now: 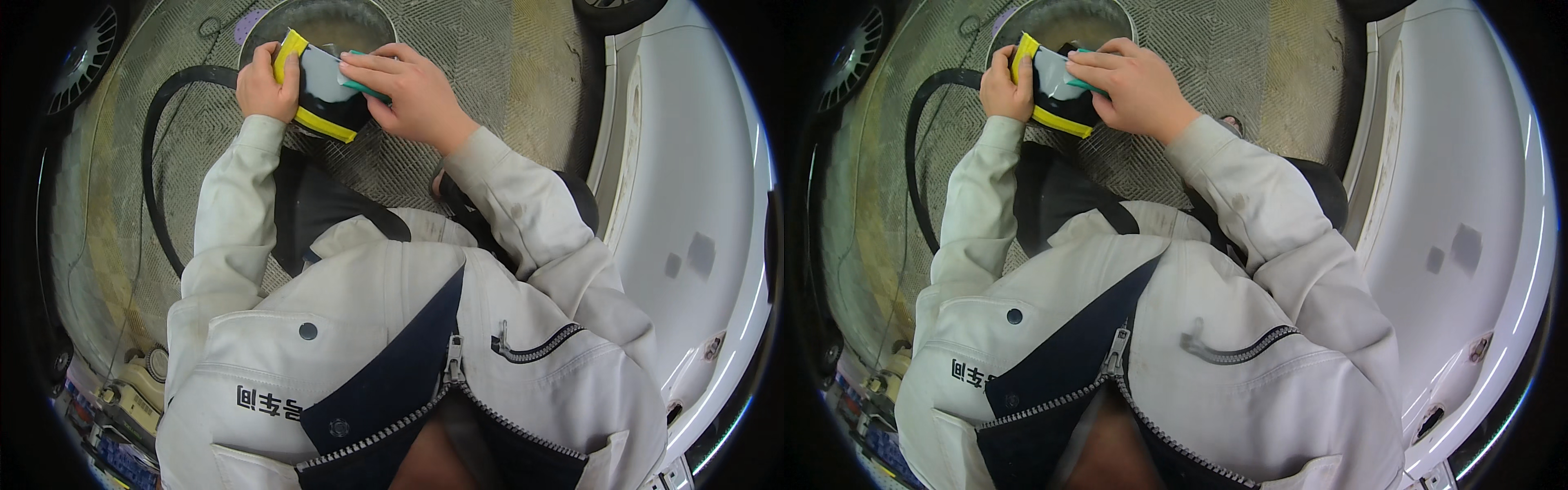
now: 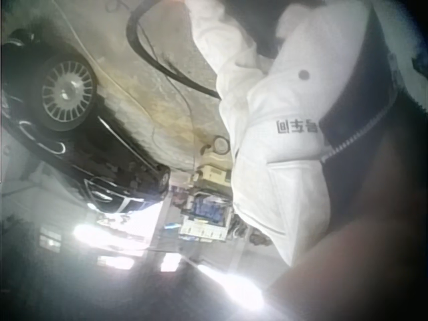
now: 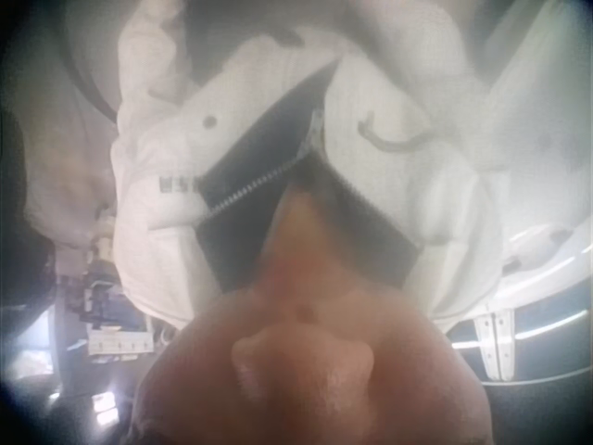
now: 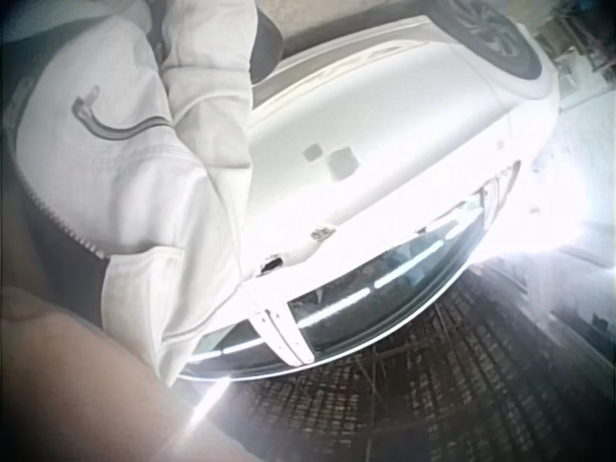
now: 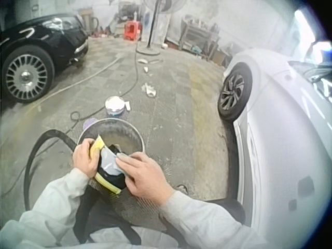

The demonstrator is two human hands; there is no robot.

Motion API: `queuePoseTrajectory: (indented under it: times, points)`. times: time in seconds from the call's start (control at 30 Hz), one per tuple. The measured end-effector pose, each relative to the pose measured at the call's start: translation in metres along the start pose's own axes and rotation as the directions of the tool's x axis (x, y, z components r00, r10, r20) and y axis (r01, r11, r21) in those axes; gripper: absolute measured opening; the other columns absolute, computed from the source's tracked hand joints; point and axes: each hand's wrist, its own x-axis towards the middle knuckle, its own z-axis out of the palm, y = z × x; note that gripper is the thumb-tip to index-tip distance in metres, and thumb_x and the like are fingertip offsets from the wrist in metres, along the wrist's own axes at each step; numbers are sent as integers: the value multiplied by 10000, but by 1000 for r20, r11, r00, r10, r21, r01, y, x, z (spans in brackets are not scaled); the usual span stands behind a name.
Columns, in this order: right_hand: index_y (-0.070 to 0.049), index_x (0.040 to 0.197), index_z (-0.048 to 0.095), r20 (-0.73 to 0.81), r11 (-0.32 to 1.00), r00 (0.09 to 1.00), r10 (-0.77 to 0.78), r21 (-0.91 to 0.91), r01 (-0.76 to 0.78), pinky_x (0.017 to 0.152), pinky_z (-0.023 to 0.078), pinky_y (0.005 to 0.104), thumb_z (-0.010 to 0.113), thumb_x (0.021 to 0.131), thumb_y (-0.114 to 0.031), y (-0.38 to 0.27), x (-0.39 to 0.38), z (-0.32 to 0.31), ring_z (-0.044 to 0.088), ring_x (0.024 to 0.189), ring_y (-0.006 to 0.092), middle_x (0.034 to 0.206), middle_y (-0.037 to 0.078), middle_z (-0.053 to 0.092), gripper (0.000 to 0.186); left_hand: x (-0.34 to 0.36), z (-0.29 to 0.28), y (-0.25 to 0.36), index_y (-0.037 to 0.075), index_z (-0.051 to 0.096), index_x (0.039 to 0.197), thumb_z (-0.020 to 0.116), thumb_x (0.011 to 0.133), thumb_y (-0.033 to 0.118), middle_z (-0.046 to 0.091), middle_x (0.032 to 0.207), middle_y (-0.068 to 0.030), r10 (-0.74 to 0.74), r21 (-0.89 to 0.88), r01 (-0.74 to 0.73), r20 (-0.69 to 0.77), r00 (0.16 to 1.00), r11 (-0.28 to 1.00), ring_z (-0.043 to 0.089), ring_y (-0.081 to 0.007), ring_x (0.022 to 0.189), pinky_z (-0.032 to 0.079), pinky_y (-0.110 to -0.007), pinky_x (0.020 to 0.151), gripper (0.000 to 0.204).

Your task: The person sands a small car part with a green sanding pad, repeatedly dipping it into a bucket of water. The part is held with one hand while the other hand sands the surface. The person occasionally flips the part to sand different sides.

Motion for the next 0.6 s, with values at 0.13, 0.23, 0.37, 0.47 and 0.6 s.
queuePoseTrajectory:
  times: [0.13,0.23,0.37,0.47,0.6]
  points:
    - [-185,1471,797,33,995,995,93,28,-94,1062,638,420,789,860,-43,2,-23,-15,723,1263,316,1532,-6,783,627,0,-1,1,64,739,1276,744,1077,444,824,1027,-198,-12,12,11,26,1000,1000,770,-458,965,582,-561,882,430]
    - [-173,1470,797,21,989,989,146,6,-146,1062,637,416,771,860,-30,-3,-46,-25,728,1258,313,1540,-3,780,627,-1,-2,2,59,741,1266,746,1074,445,824,1022,-194,-14,-5,14,-4,1000,1000,770,-457,960,584,-557,875,432]
    - [-150,1451,801,-18,992,992,128,-7,-128,1050,641,419,756,878,-79,-5,-11,-2,736,1247,309,1495,2,798,579,1,-1,3,58,736,1271,738,1079,454,825,1037,-192,-12,-22,12,10,1000,1000,769,-456,977,581,-557,898,440]
    - [-160,1415,811,-28,997,997,78,3,-78,1018,657,433,764,892,-152,-3,29,14,747,1219,301,1400,-14,829,525,0,-2,3,62,730,1286,736,1082,460,822,1055,-202,-11,7,11,-2,1000,1000,764,-467,982,579,-562,904,448]
    - [-186,1423,807,36,997,997,72,-6,-72,1008,664,437,765,901,-142,-10,20,-7,744,1237,308,1412,-14,824,526,-2,-2,2,70,727,1289,742,1077,460,816,1032,-196,-5,-10,5,7,1000,1000,764,-454,984,576,-552,905,444]
